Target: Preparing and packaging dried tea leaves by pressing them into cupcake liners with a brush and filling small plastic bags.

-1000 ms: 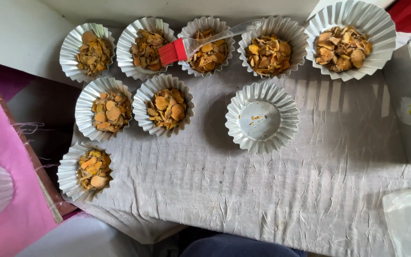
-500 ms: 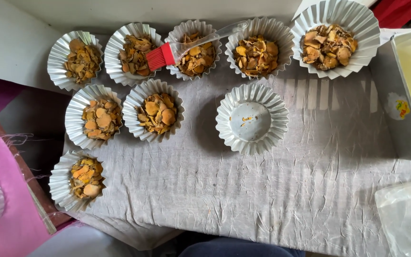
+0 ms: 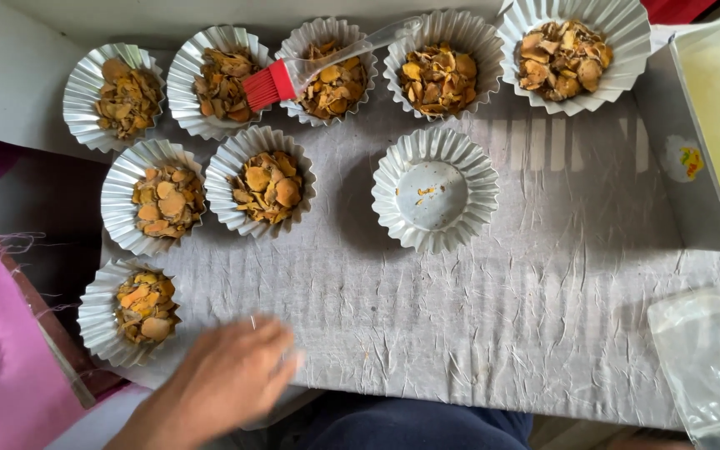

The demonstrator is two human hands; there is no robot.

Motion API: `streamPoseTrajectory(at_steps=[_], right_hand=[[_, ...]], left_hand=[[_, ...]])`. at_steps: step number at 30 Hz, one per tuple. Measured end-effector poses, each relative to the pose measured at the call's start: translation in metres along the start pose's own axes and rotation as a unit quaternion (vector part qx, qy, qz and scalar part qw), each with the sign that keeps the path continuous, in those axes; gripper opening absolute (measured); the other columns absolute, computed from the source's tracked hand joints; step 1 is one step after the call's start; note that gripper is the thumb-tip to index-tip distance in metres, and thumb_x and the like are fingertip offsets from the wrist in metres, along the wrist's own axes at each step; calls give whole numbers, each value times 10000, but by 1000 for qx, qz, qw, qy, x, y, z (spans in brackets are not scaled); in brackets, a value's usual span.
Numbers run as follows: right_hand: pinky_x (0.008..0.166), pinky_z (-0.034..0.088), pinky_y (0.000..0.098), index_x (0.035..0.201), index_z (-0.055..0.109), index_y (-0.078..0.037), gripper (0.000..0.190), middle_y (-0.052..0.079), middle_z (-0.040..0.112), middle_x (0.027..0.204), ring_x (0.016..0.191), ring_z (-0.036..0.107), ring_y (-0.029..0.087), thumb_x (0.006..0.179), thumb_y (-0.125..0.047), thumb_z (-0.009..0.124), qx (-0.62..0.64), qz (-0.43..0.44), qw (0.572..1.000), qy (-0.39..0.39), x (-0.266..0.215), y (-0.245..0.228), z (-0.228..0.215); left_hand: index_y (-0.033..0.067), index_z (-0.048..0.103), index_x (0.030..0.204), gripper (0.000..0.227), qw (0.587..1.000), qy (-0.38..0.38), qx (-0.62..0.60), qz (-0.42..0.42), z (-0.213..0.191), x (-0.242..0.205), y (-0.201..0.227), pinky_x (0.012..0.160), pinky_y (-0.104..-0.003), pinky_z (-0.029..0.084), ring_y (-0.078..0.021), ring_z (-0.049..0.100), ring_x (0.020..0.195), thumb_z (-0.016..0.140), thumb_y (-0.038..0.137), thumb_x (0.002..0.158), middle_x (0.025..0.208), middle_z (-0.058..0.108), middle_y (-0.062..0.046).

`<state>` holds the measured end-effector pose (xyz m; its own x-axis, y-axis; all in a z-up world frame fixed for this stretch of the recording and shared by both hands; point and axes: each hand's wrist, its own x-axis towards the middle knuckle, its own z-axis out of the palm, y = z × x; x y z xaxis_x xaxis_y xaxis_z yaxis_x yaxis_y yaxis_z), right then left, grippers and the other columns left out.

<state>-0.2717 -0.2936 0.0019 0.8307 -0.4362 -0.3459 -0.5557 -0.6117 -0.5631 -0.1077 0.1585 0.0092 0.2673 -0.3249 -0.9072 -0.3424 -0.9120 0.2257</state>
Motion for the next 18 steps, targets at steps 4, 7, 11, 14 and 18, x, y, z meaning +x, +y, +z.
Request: streamPoseTrajectory(at_steps=[4, 7, 11, 14, 18], right_hand=[[800, 557, 297, 1158, 793, -51, 228, 75, 787, 946, 813, 728, 188, 937, -86, 748, -13, -139, 987, 74, 52, -30, 42], [693, 535, 337, 1361, 649, -116, 495, 81, 611, 1286, 893, 700, 176, 901, -225, 797, -51, -365, 926, 87, 98, -91, 94], [474, 632, 409, 1454, 475, -211, 675, 139, 459, 1502, 667, 711, 244, 884, -450, 746, -178, -499, 848, 2, 134, -124, 135], [763, 584, 323, 1104, 722, -208, 263, -12, 699, 1079, 875, 739, 217, 881, -324, 801, -153, -504, 839, 139, 138, -120, 143], [674, 625, 404, 1173, 688, -58, 336, 118, 697, 1162, 889, 730, 244, 908, -238, 789, -149, -522, 836, 84, 138, -95, 105]], left_hand=[[57, 651, 1150, 282, 788, 574, 221, -27, -15, 34, -18, 695, -366, 553, -252, 646, 857, 632, 293, 996, 999, 679, -93], [54, 636, 1276, 426, 730, 638, 239, -58, -21, 62, -30, 898, -398, 514, -270, 613, 1043, 708, 321, 951, 1173, 664, -98], [19, 690, 1164, 238, 709, 668, 221, -49, -24, 101, -40, 914, -413, 494, -284, 615, 1014, 680, 70, 932, 1122, 687, -123], [38, 681, 1020, 92, 649, 722, 238, 0, -26, 113, -42, 818, -392, 493, -291, 592, 908, 656, 56, 933, 920, 578, -113], [22, 683, 1150, 315, 693, 689, 212, 10, -15, 121, -17, 928, -365, 548, -263, 641, 1021, 805, 72, 864, 1111, 713, -138]])
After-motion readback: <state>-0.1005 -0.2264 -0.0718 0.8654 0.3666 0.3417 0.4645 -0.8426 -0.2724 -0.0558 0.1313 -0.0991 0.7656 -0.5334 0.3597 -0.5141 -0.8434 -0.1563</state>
